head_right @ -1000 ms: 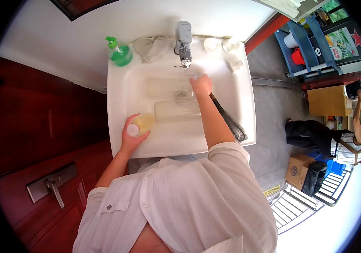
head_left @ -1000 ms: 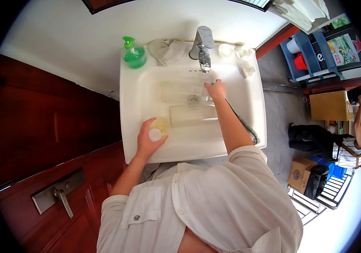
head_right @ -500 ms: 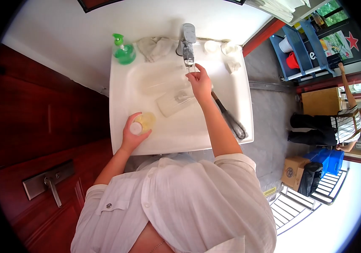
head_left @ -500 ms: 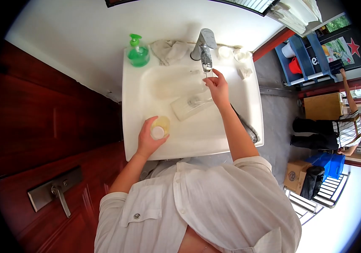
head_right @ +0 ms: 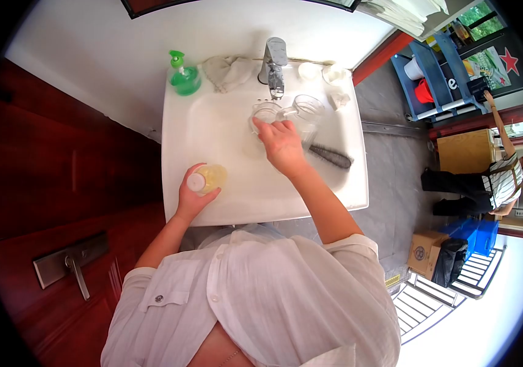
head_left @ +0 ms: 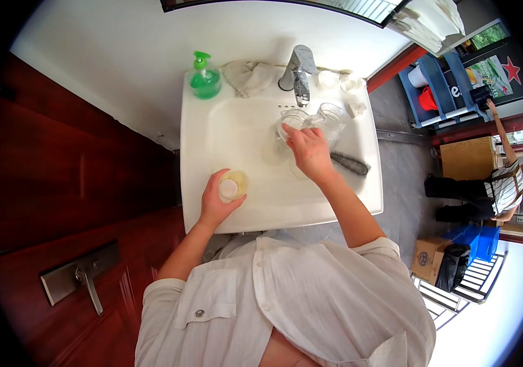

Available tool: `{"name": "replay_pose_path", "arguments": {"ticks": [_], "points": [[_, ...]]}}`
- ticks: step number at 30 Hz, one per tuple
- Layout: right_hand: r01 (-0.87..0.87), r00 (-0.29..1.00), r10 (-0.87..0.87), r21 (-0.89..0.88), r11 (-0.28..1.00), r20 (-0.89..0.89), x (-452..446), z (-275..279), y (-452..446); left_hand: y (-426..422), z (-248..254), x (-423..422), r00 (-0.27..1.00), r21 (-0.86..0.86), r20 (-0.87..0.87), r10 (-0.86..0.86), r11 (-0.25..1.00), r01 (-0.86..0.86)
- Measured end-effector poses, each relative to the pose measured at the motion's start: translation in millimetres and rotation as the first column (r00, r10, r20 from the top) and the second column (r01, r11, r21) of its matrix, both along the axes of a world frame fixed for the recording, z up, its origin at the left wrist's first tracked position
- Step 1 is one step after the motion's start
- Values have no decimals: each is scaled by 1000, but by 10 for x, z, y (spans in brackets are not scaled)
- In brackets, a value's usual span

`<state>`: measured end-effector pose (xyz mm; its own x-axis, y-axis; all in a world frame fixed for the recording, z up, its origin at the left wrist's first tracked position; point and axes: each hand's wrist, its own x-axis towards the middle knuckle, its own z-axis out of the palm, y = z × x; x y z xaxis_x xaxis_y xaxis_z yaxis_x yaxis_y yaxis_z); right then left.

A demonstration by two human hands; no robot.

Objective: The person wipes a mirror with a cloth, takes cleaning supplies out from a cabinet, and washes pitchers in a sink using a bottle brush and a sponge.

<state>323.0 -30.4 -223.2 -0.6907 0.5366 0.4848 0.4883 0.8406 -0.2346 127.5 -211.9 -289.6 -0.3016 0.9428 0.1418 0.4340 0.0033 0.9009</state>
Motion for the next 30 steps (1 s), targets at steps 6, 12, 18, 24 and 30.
{"name": "replay_pose_path", "arguments": {"ticks": [6,12,18,24,30], "points": [[-24,1000,22,82,996,16,-128,-38,-89,24,-34,25,1000,0,-4,-1,1000,1],[68,998,-67,40,997,-13,-65,12,-127,220,-313,107,999,-34,36,38,999,-37],[276,952,-274,-4,961,-135,166,94,60,553,-491,194,997,-101,56,56,994,-50],[289,951,-286,-11,957,119,435,-48,727,861,-473,250,998,-229,27,-52,972,57],[247,966,-220,-230,941,139,560,-110,766,1091,-533,168,998,-202,-35,-53,978,45]]}}
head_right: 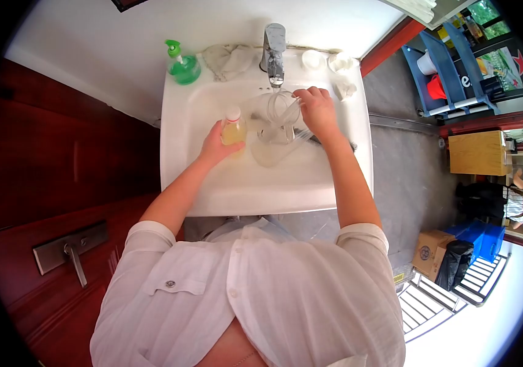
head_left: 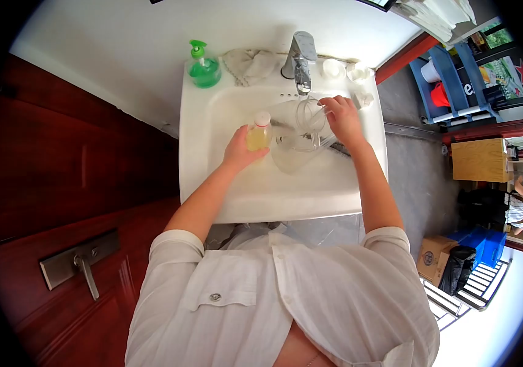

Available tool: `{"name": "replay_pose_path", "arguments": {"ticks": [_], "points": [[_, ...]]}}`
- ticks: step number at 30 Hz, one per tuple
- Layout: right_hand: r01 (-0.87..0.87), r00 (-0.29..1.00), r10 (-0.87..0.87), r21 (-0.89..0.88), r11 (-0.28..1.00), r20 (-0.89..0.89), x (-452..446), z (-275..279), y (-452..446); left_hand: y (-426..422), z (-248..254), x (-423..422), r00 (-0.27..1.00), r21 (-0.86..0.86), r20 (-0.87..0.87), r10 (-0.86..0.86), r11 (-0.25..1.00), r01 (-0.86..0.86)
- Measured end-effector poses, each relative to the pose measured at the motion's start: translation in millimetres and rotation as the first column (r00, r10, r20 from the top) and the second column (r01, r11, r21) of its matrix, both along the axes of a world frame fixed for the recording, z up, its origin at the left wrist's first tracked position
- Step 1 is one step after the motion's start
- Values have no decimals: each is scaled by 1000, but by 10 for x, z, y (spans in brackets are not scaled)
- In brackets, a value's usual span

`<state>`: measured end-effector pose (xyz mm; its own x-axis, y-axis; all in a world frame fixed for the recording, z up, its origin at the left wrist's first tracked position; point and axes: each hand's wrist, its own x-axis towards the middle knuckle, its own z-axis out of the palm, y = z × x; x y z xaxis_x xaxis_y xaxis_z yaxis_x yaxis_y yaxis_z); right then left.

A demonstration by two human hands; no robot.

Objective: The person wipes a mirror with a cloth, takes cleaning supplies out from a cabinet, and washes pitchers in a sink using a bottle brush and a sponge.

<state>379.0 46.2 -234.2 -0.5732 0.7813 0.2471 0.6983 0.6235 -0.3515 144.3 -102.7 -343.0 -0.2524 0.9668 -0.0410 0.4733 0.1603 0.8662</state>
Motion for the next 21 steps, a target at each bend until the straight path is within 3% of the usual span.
{"name": "replay_pose_path", "arguments": {"ticks": [4,6,10,17,19,21], "points": [[81,997,-82,-172,982,1,125,-203,126,96,110,-125,998,-79,-16,-65,995,63],[109,993,-116,-230,967,-15,193,-303,161,127,125,-148,986,-145,157,-53,987,76],[207,977,-207,-426,881,46,341,-353,191,158,80,-110,982,-138,188,12,990,15],[276,961,-253,-435,857,113,620,-312,-12,198,-64,-64,965,-105,262,18,994,10],[410,912,-362,-475,778,194,691,-261,-89,198,-66,-37,966,-106,257,13,994,15],[432,902,-369,-471,769,225,784,-190,-154,178,-32,10,971,-105,229,74,993,-51]]}}
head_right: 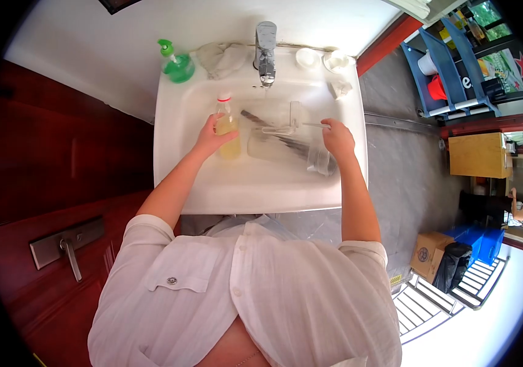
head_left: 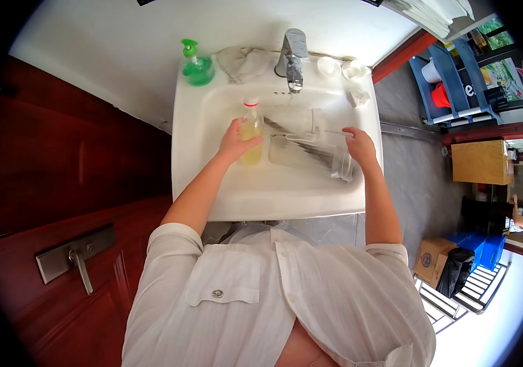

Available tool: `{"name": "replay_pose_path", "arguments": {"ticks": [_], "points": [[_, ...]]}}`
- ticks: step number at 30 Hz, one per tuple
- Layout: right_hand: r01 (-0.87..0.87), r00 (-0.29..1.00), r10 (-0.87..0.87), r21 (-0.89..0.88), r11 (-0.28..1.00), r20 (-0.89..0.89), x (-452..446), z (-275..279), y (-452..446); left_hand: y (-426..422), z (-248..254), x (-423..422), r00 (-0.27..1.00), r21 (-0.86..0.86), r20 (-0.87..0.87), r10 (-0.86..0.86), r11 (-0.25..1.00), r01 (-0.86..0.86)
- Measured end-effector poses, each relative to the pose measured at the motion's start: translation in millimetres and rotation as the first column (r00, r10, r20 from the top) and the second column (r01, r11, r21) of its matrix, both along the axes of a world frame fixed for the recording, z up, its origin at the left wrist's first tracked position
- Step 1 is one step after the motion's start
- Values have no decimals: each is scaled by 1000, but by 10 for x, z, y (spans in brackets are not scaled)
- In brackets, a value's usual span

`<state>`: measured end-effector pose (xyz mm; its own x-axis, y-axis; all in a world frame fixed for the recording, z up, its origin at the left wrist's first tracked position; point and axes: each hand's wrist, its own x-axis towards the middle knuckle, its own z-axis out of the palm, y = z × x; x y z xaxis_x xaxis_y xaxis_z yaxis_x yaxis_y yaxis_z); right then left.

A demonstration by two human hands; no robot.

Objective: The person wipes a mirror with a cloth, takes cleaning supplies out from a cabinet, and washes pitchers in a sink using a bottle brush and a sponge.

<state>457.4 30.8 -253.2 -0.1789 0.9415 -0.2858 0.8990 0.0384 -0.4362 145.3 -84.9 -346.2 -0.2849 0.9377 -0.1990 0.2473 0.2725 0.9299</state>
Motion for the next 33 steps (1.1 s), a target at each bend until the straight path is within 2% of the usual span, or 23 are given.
{"name": "replay_pose_path", "arguments": {"ticks": [3,7,12,14,16,18,20,27,31,33], "points": [[18,1000,-17,-36,999,17,121,80,-73,-19,119,26,998,-18,56,-6,1000,8],[85,995,-90,-104,991,-51,221,98,-154,-64,132,68,1000,23,18,5,1000,-5],[124,983,-145,-170,978,-111,233,416,-304,-101,121,112,992,49,-50,-112,992,114],[138,975,-165,-175,975,-150,309,481,-316,-121,105,131,994,52,-16,-106,993,107],[184,923,-218,-132,974,-318,473,551,-292,-144,43,138,995,55,20,-101,994,99],[189,909,-230,-150,971,-349,593,651,-263,-176,-20,121,990,73,-46,-136,988,139],[211,860,-207,-44,977,-466,695,660,-237,-245,-29,107,982,67,-70,-174,982,179],[329,816,-243,76,941,-524,693,699,-214,-299,155,81,951,77,-175,-255,959,272],[327,793,-231,73,942,-564,687,677,-195,-267,162,87,950,77,-169,-264,957,280],[327,754,-264,-4,945,-602,648,680,-198,-266,188,98,953,74,-173,-249,961,265]]}}
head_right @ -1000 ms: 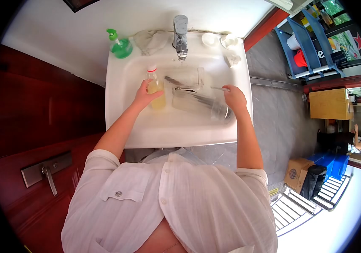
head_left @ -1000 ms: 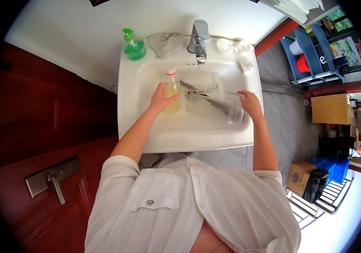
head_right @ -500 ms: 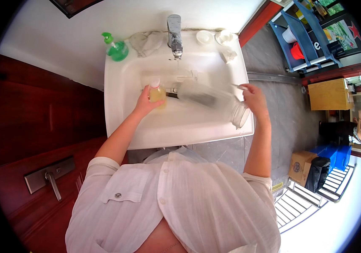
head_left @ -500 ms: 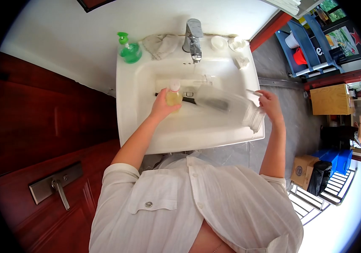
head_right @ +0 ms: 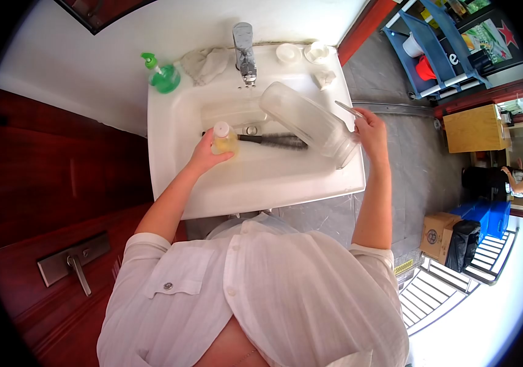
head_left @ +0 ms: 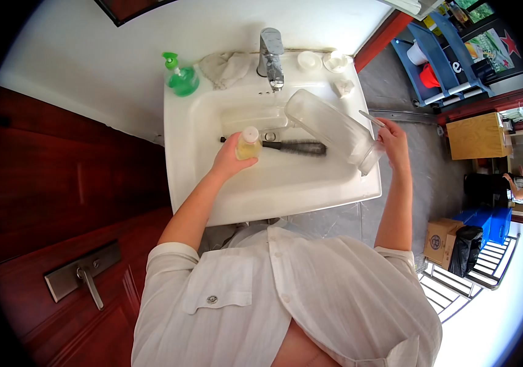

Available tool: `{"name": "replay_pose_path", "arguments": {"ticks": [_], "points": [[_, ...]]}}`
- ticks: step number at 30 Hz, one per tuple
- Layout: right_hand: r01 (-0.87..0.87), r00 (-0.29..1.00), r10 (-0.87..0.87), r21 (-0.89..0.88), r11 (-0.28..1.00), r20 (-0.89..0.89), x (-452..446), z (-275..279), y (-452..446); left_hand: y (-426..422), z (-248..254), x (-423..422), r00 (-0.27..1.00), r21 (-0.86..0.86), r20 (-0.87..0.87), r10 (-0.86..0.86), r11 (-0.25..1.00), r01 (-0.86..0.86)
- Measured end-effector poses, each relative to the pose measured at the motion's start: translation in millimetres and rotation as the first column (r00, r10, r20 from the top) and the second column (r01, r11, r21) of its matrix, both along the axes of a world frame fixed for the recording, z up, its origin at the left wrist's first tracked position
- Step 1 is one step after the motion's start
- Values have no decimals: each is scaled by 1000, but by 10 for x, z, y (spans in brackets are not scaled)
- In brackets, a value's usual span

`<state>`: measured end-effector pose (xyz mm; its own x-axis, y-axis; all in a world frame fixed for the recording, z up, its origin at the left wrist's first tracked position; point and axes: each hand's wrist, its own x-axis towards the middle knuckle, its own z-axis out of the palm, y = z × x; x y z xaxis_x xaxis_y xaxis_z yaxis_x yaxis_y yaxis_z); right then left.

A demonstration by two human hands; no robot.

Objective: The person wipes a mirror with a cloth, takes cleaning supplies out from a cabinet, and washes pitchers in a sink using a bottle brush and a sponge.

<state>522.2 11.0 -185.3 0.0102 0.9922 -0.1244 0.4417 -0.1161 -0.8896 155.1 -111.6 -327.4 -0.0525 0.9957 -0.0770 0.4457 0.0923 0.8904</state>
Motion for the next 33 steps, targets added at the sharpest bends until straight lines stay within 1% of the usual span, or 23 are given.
{"name": "replay_pose_path", "arguments": {"ticks": [3,4,7,9,11,13,15,16,18,19,20,21,22,24,25,26,27,28,29,30,31,32,33], "points": [[15,996,-22,-75,997,-83,-65,41,-37,-1,57,-12,1000,-38,15,-13,999,13],[15,996,-21,-73,997,-84,-59,27,-32,-7,30,-28,1000,-36,14,-13,999,13],[-18,990,0,-124,992,-144,-79,-30,-1,-43,-1,-81,1000,-45,14,-17,999,17],[-25,979,-6,-151,988,-203,-142,-47,4,-95,43,-113,995,-72,66,-69,995,73],[-29,970,-7,-142,989,-243,-185,-75,14,-163,117,-128,999,-71,41,-27,997,30],[-28,961,-10,-135,990,-277,-205,-44,5,-232,290,-119,1000,-70,22,12,998,-10],[-57,938,26,-78,995,-347,-218,89,-32,-309,514,-122,988,-5,73,135,991,-135],[-89,928,52,-82,993,-369,-268,177,-67,-339,649,-119,987,-5,71,143,990,-143],[-124,930,101,-45,991,-353,-507,393,-180,-411,935,-91,966,29,221,137,989,-147],[-156,930,146,-1,988,-337,-670,460,-239,-447,1063,-50,965,32,218,143,988,-154],[-203,928,206,43,978,-311,-816,472,-299,-492,1187,15,867,-5,497,39,999,-43],[-207,909,201,24,978,-366,-1042,502,-393,-544,1294,64,680,-4,732,-47,997,74],[-221,914,215,20,975,-344,-1241,539,-518,-600,1393,110,682,-1,730,-46,998,69],[-343,846,393,194,919,-361,-1542,457,-701,-722,1513,190,484,-111,863,146,989,-99],[-364,827,408,185,913,-387,-1672,388,-794,-779,1490,175,486,-112,862,144,989,-95],[-382,816,418,172,908,-399,-1803,346,-907,-838,1433,130,423,-109,888,180,976,-186],[-432,841,458,150,889,-288,-1880,295,-1002,-899,1369,80,354,-115,911,211,956,-271],[-489,802,536,227,842,-262,-1970,285,-1074,-954,1302,9,311,-125,923,228,940,-319],[-540,759,610,301,786,-230,-2024,276,-1113,-1015,1238,-69,311,-128,922,229,941,-314],[-534,762,604,302,790,-232,-2000,231,-1081,-1066,1181,-164,272,-155,928,254,928,-340],[-522,737,596,290,802,-320,-1931,141,-1017,-1101,1156,-246,232,-184,932,279,914,-363],[-515,704,584,276,812,-404,-1860,35,-943,-1124,1134,-300,234,-189,925,299,898,-398],[-515,706,583,274,812,-402,-1796,-83,-843,-1128,1131,-337,231,-191,926,299,898,-397]]}}
